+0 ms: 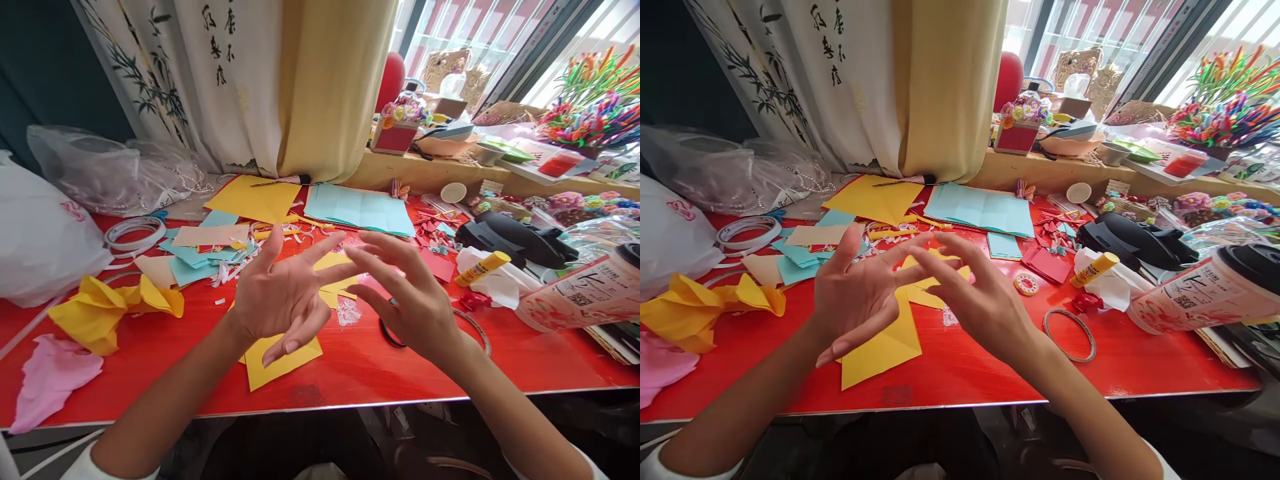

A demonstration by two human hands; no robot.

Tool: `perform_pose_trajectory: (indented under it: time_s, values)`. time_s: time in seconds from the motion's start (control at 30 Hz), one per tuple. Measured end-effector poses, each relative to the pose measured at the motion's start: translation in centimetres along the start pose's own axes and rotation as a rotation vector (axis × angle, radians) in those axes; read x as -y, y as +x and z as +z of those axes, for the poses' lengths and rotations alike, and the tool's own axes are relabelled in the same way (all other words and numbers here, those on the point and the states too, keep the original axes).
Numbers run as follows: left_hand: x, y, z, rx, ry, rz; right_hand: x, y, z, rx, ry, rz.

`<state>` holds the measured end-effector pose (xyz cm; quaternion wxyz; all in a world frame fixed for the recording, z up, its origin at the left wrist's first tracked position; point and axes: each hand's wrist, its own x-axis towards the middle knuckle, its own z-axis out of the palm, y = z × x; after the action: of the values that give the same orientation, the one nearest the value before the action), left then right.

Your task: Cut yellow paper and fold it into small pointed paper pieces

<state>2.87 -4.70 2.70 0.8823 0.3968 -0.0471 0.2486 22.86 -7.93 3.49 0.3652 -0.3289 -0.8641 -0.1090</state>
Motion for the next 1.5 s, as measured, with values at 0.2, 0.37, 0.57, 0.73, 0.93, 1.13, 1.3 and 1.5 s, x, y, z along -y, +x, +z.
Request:
perform_pose_trajectory:
  time_s: [0.2, 0.37, 0.57, 0.73, 0.93, 1.13, 1.3, 1.5]
  values:
    - [0.4, 0.0, 0.3, 0.087, -0.202, -0.069, -0.2, 1.3, 0.0, 0.098, 0.107, -0.111]
    - [0.9, 0.1, 0.4, 0.083, -0.257, -0.091, 0.1, 0.9, -0.8, 0.126, 0.255, -0.023]
    - [1.1, 0.2, 0.9, 0.051, -0.231, -0.07, 0.5, 0.9, -1.0, 0.143, 0.378, 0.081]
    - [1.2, 0.2, 1.1, 0.013, -0.183, -0.079, 0.6, 0.8, -1.0, 0.142, 0.39, 0.085]
    - [1.3, 0.2, 1.1, 0.111, -0.207, -0.103, 0.6, 0.7, -0.8, 0.121, 0.396, 0.085]
    - [1.3, 0.2, 1.2, 0.086, -0.204, -0.087, 0.7, 0.6, -0.8, 0.136, 0.413, 0.093]
    - [1.4, 0.3, 1.0, 0.01, -0.165, -0.089, 0.6, 0.5, -0.8, 0.141, 0.411, 0.1]
    - [1.6, 0.3, 1.0, 0.022, -0.165, -0.096, 0.6, 0.4, -0.9, 0.148, 0.401, 0.125]
